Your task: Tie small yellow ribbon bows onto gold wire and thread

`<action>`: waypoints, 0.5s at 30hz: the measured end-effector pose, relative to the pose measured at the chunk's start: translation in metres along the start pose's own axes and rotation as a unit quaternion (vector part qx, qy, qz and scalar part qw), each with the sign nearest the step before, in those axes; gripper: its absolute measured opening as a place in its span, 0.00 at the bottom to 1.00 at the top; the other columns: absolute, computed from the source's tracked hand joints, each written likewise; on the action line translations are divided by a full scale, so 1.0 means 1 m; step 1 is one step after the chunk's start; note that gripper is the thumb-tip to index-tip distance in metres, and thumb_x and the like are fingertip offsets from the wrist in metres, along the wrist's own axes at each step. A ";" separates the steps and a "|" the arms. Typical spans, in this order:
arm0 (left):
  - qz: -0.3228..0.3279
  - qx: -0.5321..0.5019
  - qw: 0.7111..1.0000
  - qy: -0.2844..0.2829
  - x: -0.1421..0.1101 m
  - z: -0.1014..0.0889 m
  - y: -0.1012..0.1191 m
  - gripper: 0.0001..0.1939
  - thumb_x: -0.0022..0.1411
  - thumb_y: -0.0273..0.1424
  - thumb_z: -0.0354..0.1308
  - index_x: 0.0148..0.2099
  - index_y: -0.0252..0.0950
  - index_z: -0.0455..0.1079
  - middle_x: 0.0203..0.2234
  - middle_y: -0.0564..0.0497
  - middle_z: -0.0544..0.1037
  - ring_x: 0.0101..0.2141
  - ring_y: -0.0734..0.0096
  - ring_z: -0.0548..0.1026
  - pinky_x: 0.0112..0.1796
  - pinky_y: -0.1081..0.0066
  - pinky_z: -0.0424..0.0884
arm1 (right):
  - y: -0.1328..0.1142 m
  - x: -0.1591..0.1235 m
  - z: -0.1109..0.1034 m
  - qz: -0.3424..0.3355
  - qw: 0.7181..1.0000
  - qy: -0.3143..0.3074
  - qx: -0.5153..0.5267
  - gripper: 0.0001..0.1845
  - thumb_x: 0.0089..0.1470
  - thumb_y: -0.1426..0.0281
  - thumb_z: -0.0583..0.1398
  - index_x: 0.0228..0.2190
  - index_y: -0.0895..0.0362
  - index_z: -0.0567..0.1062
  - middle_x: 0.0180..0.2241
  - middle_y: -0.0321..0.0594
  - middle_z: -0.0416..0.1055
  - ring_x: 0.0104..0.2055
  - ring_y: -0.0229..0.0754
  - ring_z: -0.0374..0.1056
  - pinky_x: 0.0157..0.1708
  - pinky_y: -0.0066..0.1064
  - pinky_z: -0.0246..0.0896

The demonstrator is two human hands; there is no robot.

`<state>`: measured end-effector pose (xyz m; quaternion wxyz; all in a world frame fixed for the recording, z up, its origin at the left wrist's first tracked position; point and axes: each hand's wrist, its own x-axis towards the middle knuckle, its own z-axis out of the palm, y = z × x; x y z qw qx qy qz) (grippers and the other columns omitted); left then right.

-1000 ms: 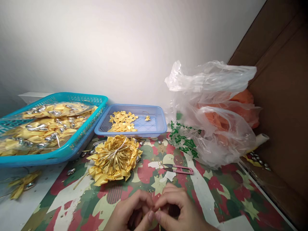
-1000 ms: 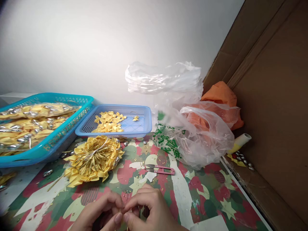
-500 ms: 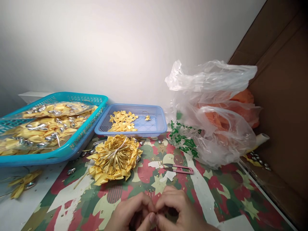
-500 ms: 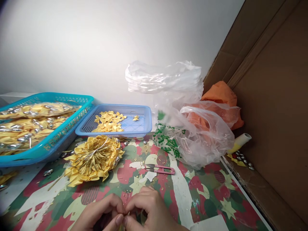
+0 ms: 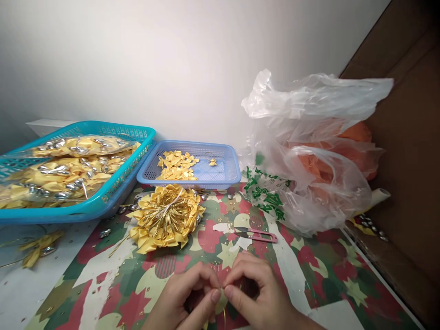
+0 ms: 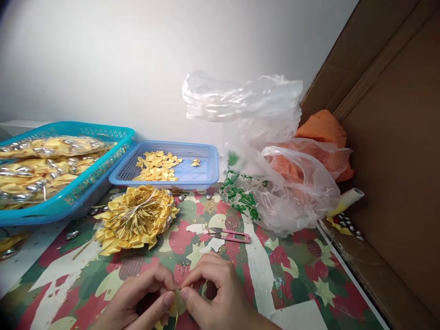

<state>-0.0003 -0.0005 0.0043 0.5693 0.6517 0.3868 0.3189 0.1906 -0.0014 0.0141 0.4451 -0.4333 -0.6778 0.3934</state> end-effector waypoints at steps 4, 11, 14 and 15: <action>0.000 -0.038 0.999 0.006 0.001 0.001 0.006 0.12 0.68 0.41 0.52 0.37 0.38 0.67 0.21 0.54 0.71 0.21 0.75 0.67 0.23 0.78 0.62 | -0.004 -0.002 -0.004 0.028 0.999 0.013 0.007 0.06 0.53 0.73 0.62 0.26 0.57 0.79 0.26 0.38 0.70 0.29 0.37 0.66 0.27 0.26 0.58; -0.034 -0.138 0.989 0.036 0.004 0.002 0.010 0.10 0.66 0.39 0.58 0.38 0.38 0.67 0.26 0.52 0.79 0.28 0.73 0.76 0.30 0.78 0.70 | -0.003 -0.004 -0.006 0.095 0.994 0.008 0.054 0.07 0.56 0.69 0.63 0.26 0.54 0.79 0.27 0.36 0.67 0.30 0.37 0.64 0.28 0.27 0.56; -0.043 -0.167 0.984 0.034 0.004 0.000 0.008 0.10 0.66 0.39 0.59 0.38 0.38 0.67 0.27 0.52 0.80 0.29 0.74 0.75 0.31 0.77 0.71 | -0.003 -0.005 -0.007 0.102 0.992 0.008 0.069 0.07 0.56 0.68 0.63 0.27 0.54 0.78 0.27 0.36 0.67 0.31 0.37 0.64 0.30 0.28 0.56; -0.048 -0.174 0.983 0.032 0.003 -0.001 0.007 0.10 0.66 0.39 0.59 0.38 0.38 0.67 0.27 0.52 0.80 0.29 0.74 0.75 0.31 0.77 0.71 | -0.003 -0.004 -0.007 0.101 0.992 0.009 0.073 0.07 0.56 0.68 0.63 0.27 0.54 0.78 0.27 0.36 0.68 0.31 0.38 0.64 0.30 0.28 0.57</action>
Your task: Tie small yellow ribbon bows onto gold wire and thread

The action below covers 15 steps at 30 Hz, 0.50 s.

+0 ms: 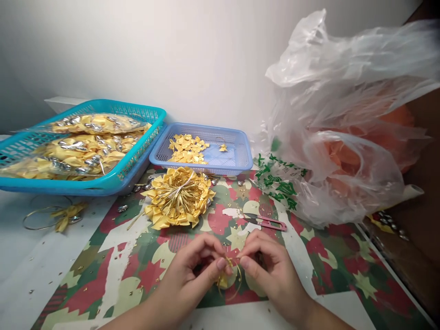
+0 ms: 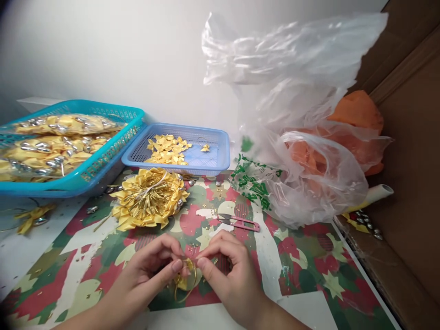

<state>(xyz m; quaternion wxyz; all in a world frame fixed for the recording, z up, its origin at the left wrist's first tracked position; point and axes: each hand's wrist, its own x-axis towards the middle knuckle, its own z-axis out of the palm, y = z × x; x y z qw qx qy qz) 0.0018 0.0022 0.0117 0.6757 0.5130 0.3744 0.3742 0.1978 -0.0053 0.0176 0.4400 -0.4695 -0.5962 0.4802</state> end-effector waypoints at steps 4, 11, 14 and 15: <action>-0.018 -0.014 1.000 -0.016 -0.001 -0.001 0.001 0.11 0.67 0.40 0.58 0.39 0.37 0.66 0.28 0.51 0.79 0.30 0.73 0.75 0.32 0.76 0.70 | -0.002 0.001 -0.001 -0.010 1.000 0.013 0.011 0.08 0.56 0.68 0.62 0.26 0.55 0.76 0.27 0.36 0.67 0.30 0.38 0.63 0.28 0.29 0.56; 0.029 0.093 0.995 -0.036 -0.001 0.004 0.002 0.06 0.66 0.34 0.57 0.40 0.38 0.65 0.26 0.53 0.74 0.23 0.76 0.66 0.24 0.77 0.62 | -0.007 0.002 -0.001 -0.057 0.998 0.023 -0.033 0.06 0.55 0.72 0.62 0.26 0.56 0.76 0.27 0.37 0.69 0.31 0.38 0.66 0.29 0.28 0.60; 0.065 0.158 0.985 -0.032 -0.002 0.005 0.001 0.04 0.65 0.30 0.56 0.43 0.40 0.66 0.26 0.56 0.72 0.22 0.77 0.63 0.22 0.78 0.59 | -0.009 0.000 0.001 -0.103 0.993 0.013 -0.064 0.05 0.53 0.75 0.62 0.27 0.56 0.77 0.26 0.37 0.71 0.30 0.37 0.67 0.29 0.28 0.61; 0.072 0.173 0.982 -0.027 -0.002 0.005 0.000 0.05 0.65 0.29 0.56 0.44 0.40 0.67 0.25 0.56 0.71 0.22 0.77 0.63 0.22 0.78 0.59 | -0.010 0.000 0.002 -0.121 0.990 0.011 -0.077 0.05 0.52 0.76 0.63 0.27 0.56 0.77 0.26 0.37 0.71 0.30 0.37 0.68 0.29 0.28 0.61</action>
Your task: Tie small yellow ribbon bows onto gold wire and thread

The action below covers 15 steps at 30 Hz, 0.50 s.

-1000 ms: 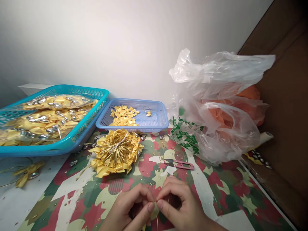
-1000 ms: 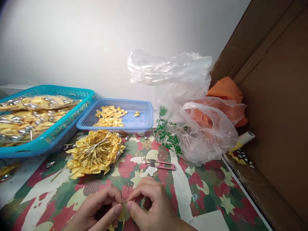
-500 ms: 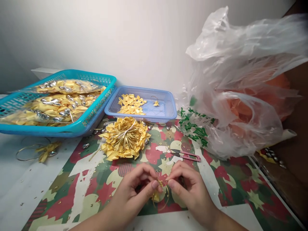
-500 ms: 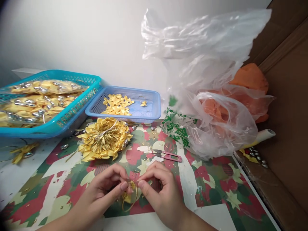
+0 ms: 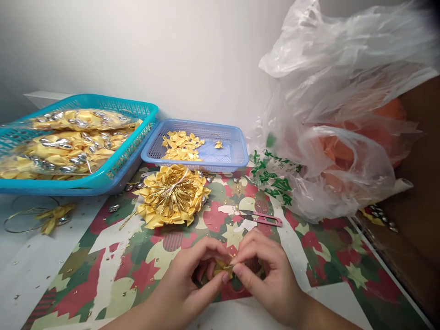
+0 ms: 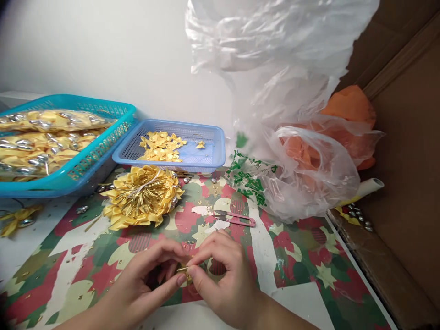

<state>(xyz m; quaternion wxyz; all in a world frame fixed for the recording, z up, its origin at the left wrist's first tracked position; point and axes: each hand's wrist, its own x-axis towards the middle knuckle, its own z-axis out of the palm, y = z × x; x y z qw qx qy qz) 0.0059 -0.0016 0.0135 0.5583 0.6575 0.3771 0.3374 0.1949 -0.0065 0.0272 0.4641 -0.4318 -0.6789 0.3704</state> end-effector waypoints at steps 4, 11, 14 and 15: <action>0.000 0.016 1.000 0.011 0.000 0.000 0.000 0.10 0.64 0.29 0.58 0.47 0.42 0.67 0.28 0.55 0.72 0.23 0.76 0.64 0.23 0.78 0.62 | 0.001 0.000 0.002 -0.055 0.997 0.010 -0.049 0.05 0.51 0.78 0.64 0.28 0.56 0.78 0.26 0.38 0.73 0.31 0.39 0.68 0.32 0.31 0.63; -0.074 -0.079 0.994 0.012 0.002 -0.001 -0.001 0.11 0.66 0.36 0.57 0.48 0.38 0.66 0.35 0.46 0.82 0.32 0.67 0.78 0.30 0.74 0.71 | 0.005 0.000 0.005 -0.094 0.991 0.018 -0.094 0.07 0.52 0.78 0.65 0.30 0.54 0.79 0.27 0.38 0.75 0.31 0.40 0.68 0.33 0.34 0.63; -0.087 -0.123 0.988 0.010 0.002 -0.001 0.000 0.08 0.66 0.36 0.57 0.45 0.39 0.66 0.31 0.49 0.82 0.33 0.68 0.79 0.30 0.76 0.72 | 0.006 0.000 0.006 -0.102 0.988 0.019 -0.112 0.07 0.53 0.78 0.65 0.31 0.54 0.80 0.26 0.38 0.74 0.31 0.40 0.67 0.32 0.33 0.63; -0.088 -0.131 0.987 0.015 0.002 -0.001 0.000 0.08 0.66 0.36 0.57 0.44 0.39 0.67 0.29 0.51 0.81 0.31 0.70 0.78 0.28 0.77 0.70 | 0.006 0.000 0.005 -0.098 0.988 0.017 -0.114 0.06 0.53 0.78 0.65 0.31 0.54 0.80 0.26 0.38 0.74 0.31 0.40 0.67 0.32 0.33 0.62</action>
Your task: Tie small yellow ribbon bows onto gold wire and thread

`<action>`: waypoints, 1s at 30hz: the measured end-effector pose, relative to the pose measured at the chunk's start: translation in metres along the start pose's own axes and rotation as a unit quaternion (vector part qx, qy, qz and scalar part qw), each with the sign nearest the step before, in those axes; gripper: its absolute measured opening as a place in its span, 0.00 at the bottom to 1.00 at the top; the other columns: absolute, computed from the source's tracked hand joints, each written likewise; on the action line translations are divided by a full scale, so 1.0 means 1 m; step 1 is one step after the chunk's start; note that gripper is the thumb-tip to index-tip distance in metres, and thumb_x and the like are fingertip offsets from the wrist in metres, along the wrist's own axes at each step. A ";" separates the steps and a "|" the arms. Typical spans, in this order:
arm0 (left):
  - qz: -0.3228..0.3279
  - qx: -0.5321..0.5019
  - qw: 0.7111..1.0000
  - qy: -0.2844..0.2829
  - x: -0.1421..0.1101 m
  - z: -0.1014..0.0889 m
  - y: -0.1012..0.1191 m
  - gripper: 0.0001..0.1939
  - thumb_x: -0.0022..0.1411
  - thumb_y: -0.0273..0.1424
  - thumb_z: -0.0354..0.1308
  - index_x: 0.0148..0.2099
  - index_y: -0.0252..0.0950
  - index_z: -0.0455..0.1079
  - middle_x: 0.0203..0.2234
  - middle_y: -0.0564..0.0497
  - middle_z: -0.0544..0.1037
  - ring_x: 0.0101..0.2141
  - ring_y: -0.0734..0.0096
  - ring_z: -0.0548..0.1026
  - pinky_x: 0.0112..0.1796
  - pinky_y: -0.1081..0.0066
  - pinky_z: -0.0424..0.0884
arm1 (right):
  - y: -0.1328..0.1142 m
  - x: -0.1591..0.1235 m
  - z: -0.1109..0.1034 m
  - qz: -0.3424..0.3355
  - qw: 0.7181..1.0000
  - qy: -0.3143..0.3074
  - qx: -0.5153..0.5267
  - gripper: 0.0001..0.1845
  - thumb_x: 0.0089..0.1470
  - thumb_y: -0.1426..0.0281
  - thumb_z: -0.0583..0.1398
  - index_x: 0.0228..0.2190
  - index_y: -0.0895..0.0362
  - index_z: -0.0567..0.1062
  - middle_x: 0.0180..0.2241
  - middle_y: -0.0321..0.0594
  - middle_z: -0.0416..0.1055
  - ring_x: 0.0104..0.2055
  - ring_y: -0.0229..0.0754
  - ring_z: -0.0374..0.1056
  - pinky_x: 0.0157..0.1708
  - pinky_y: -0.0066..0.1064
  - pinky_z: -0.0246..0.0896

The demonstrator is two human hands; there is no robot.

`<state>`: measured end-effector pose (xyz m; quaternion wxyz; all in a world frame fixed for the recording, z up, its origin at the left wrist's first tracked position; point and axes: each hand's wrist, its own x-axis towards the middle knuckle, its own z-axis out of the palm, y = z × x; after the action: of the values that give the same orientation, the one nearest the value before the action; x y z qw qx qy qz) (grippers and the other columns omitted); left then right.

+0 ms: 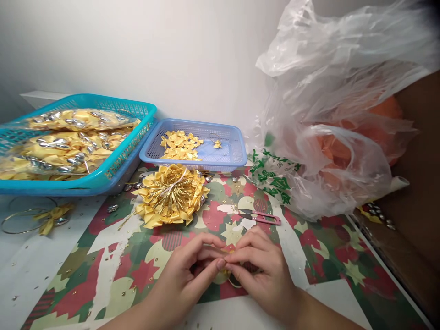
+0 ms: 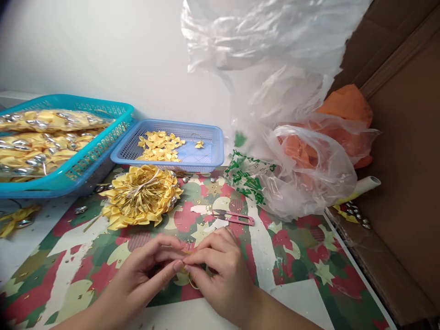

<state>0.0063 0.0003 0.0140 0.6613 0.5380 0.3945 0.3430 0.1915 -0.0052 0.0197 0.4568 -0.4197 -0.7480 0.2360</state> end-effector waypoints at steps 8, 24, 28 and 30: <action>-0.039 -0.028 0.998 0.035 0.002 0.000 0.000 0.16 0.64 0.45 0.59 0.42 0.39 0.62 0.27 0.53 0.80 0.18 0.80 0.63 0.19 0.81 0.59 | 0.002 0.003 -0.003 0.066 0.996 -0.038 0.045 0.10 0.49 0.80 0.62 0.34 0.55 0.76 0.31 0.37 0.75 0.36 0.42 0.67 0.37 0.34 0.62; -0.045 0.004 0.998 0.036 0.002 -0.004 0.000 0.17 0.64 0.47 0.57 0.42 0.40 0.61 0.23 0.55 0.77 0.18 0.80 0.61 0.18 0.81 0.59 | 0.011 0.004 -0.005 0.093 0.989 -0.099 0.054 0.08 0.58 0.72 0.63 0.27 0.55 0.70 0.30 0.37 0.75 0.36 0.41 0.66 0.38 0.35 0.61; -0.037 0.007 0.998 0.041 0.003 -0.005 0.000 0.16 0.65 0.46 0.56 0.43 0.40 0.60 0.26 0.53 0.79 0.18 0.79 0.62 0.19 0.80 0.60 | 0.011 0.005 -0.007 0.082 0.991 -0.104 0.030 0.09 0.61 0.70 0.60 0.28 0.55 0.70 0.29 0.37 0.73 0.34 0.41 0.65 0.37 0.35 0.58; -0.034 0.000 0.998 0.051 0.003 -0.004 0.000 0.16 0.65 0.46 0.57 0.43 0.40 0.60 0.26 0.53 0.79 0.18 0.79 0.61 0.19 0.80 0.59 | 0.010 0.006 -0.008 0.075 0.992 -0.101 0.027 0.09 0.61 0.70 0.59 0.27 0.55 0.70 0.28 0.36 0.72 0.34 0.41 0.64 0.36 0.34 0.57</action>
<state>0.0044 0.0050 0.0134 0.6519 0.5060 0.4454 0.3474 0.2015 0.0051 0.0186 0.3715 -0.4362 -0.7498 0.3310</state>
